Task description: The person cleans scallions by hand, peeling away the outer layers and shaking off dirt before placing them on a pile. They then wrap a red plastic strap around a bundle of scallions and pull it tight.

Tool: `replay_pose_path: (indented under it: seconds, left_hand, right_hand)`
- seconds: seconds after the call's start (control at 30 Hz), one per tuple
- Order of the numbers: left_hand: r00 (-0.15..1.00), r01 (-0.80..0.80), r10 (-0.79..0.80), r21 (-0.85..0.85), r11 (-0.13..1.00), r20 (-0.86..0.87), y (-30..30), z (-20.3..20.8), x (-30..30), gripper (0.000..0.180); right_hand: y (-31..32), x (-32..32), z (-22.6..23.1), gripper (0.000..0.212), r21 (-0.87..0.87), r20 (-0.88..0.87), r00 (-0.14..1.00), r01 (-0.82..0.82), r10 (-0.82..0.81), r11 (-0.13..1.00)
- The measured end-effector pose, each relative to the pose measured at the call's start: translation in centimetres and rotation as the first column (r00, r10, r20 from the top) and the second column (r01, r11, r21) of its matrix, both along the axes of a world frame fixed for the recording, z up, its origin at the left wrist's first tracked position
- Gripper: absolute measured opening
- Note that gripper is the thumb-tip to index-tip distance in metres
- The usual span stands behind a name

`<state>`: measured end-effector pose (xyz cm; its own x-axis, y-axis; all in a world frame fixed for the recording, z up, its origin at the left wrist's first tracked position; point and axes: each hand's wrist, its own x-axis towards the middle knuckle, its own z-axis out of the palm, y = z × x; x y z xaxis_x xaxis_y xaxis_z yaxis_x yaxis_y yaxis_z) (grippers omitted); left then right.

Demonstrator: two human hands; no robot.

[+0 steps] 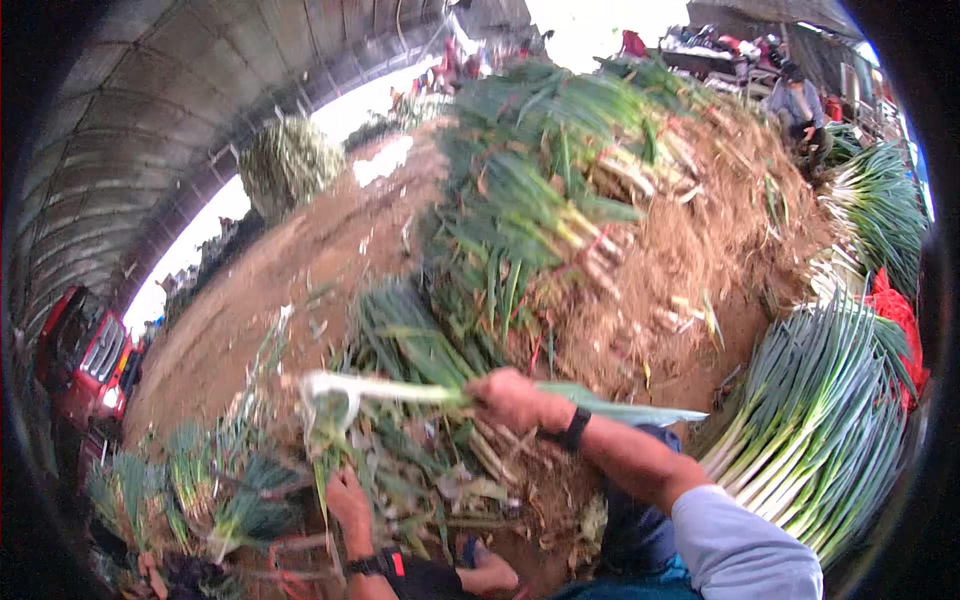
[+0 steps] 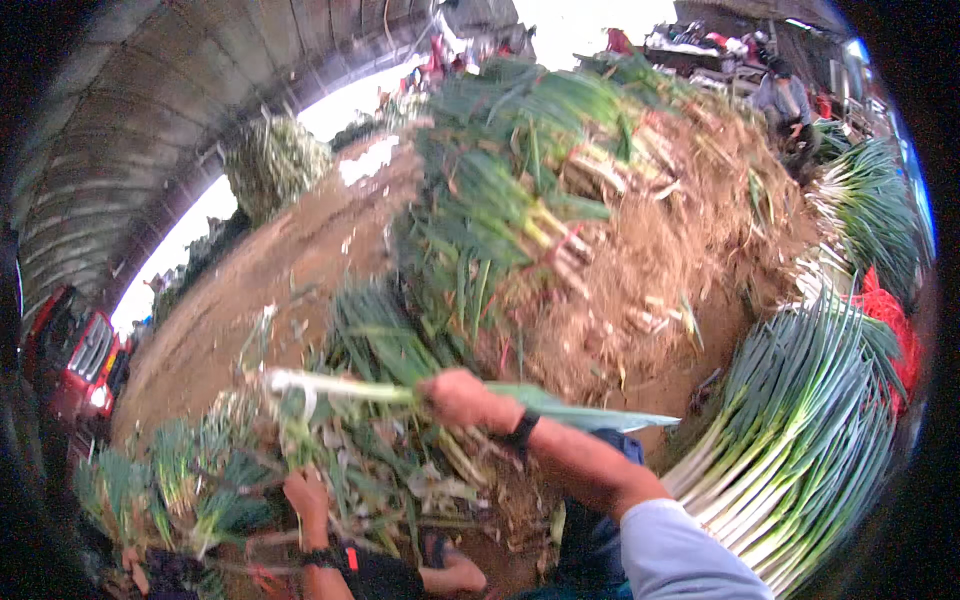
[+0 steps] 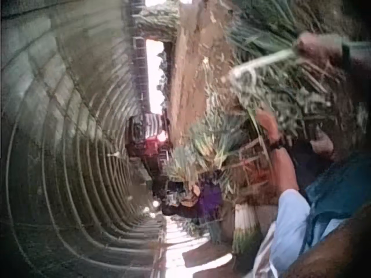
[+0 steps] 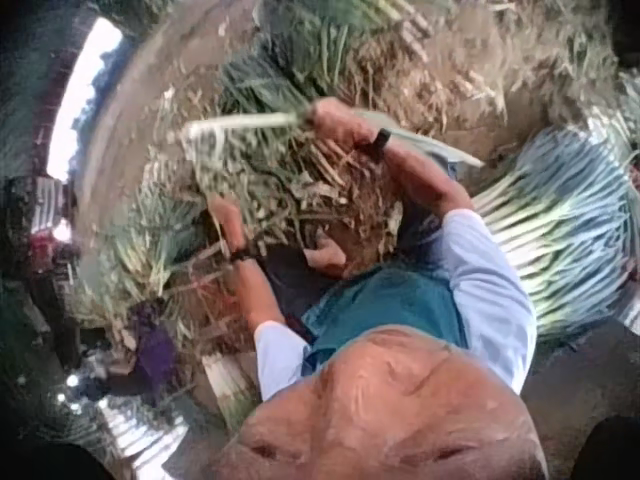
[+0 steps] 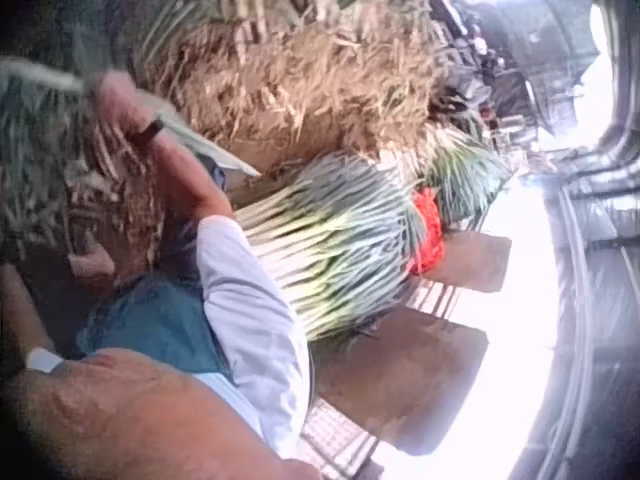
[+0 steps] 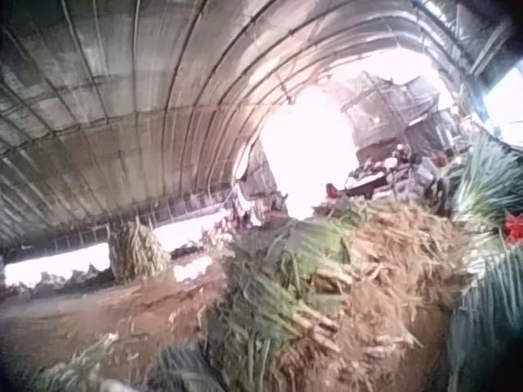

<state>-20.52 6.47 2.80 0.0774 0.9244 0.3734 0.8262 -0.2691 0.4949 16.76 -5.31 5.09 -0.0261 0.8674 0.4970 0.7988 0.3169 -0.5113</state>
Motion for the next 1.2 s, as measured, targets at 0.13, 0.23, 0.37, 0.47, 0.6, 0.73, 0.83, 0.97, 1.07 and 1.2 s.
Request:
replay_pose_path:
  seconds: [0.13,0.23,0.37,0.47,0.6,0.73,0.83,0.97,1.07,1.2]
  left_hand:
    - [0.944,0.210,-0.143,-0.207,0.956,0.296,-2.9,1.7,4.5,0.027]
    - [0.866,0.410,-0.258,-0.313,0.857,0.429,-4.6,3.4,9.9,0.029]
    - [0.477,0.735,-0.387,-0.117,0.668,0.789,-6.1,6.8,15.3,0.032]
    - [0.329,0.537,-0.047,-0.146,0.831,0.943,-7.1,5.6,19.1,0.029]
    - [0.664,0.222,-0.274,0.167,0.961,0.696,-7.4,3.6,19.3,0.027]
    - [0.806,0.230,-0.361,0.314,0.921,0.470,-7.9,2.5,18.3,0.021]
    - [0.808,0.375,-0.432,0.215,0.902,0.400,-7.5,2.0,17.3,0.020]
    - [0.417,0.548,-0.532,0.262,0.794,0.737,-7.0,2.1,16.6,0.027]
    - [0.424,0.798,-0.484,-0.063,0.599,0.766,-6.9,1.5,15.5,0.026]
    - [0.463,0.747,-0.681,0.163,0.644,0.568,-8.0,2.1,15.3,0.028]
  right_hand:
    - [-0.2,2.2,1.8,0.020,0.043,-0.126,0.986,-0.109,0.113,0.993]
    - [0.9,0.7,2.2,0.018,0.013,-0.215,0.955,-0.206,0.204,0.978]
    - [1.4,-1.0,2.3,0.021,0.027,-0.232,0.892,-0.394,0.389,0.919]
    - [-0.7,-0.4,3.2,0.040,-0.104,-0.282,0.908,-0.351,0.311,0.931]
    - [-0.4,-6.5,-0.7,0.042,0.060,-0.079,0.992,0.099,-0.094,0.993]
    - [-0.4,-5.2,0.3,0.033,-0.015,-0.362,0.910,-0.220,0.200,0.975]
    - [-0.4,-3.8,0.5,0.033,-0.065,-0.353,0.907,-0.270,0.231,0.961]
    - [-1.3,-3.5,3.7,0.030,-0.213,-0.567,0.773,-0.472,0.285,0.855]
    - [-1.7,-2.4,3.1,0.023,-0.374,-0.723,0.662,-0.615,0.197,0.694]
    - [-2.2,-2.7,3.8,0.022,-0.468,-0.613,0.751,-0.596,0.246,0.653]
